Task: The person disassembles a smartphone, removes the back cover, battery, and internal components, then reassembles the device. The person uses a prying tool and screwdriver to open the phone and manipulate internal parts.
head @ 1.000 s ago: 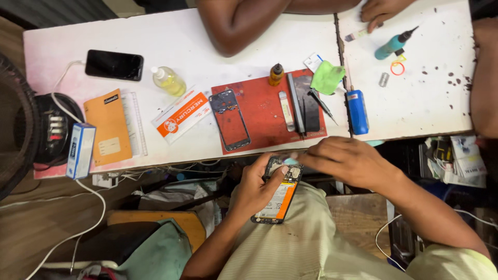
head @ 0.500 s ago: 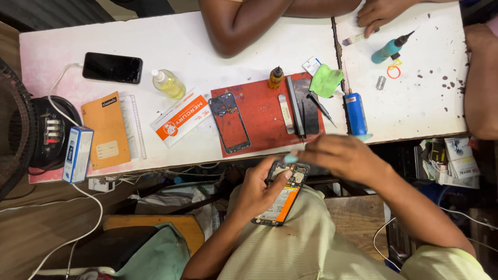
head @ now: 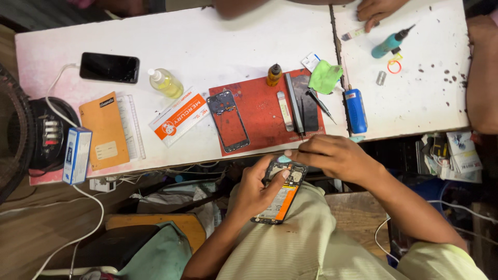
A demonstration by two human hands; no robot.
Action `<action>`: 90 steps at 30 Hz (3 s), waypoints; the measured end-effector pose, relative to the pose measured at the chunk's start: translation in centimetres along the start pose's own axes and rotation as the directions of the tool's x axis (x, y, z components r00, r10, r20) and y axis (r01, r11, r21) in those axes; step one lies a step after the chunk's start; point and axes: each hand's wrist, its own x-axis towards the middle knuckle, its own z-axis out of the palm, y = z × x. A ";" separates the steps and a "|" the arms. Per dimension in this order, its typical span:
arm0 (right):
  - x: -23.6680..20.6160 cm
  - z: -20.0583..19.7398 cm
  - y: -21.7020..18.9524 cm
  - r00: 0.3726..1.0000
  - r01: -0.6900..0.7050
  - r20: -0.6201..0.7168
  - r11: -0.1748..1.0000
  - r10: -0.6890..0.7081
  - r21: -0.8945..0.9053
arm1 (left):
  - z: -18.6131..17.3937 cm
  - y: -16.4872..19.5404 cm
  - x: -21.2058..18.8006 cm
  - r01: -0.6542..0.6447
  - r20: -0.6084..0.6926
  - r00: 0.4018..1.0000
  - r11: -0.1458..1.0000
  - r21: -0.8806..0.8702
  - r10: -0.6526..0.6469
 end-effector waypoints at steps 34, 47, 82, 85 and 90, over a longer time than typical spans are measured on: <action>-3.5 -0.9 -1.4 0.988 -0.133 -0.062 0.978 0.144 0.162 | -1.3 -2.0 -1.2 -0.088 -0.011 0.996 0.996 -0.005 0.088; -3.1 -0.5 -1.8 0.986 -0.105 -0.116 0.982 0.124 0.157 | -1.6 -2.1 -1.2 -0.077 -0.038 0.996 0.997 -0.033 0.076; -2.2 10.1 -1.6 0.909 0.008 -0.411 0.985 0.065 0.174 | -4.9 -6.5 3.4 0.081 -0.230 0.928 0.761 -0.644 -0.293; -3.6 10.4 -5.0 0.920 0.111 -0.393 0.956 0.005 0.272 | -5.7 -6.1 3.7 0.012 -0.219 0.952 0.740 -0.673 -0.215; -3.1 10.5 -2.7 0.924 0.010 -0.376 0.978 0.070 0.208 | -5.4 -6.5 4.6 0.055 -0.237 0.906 0.654 -0.754 -0.349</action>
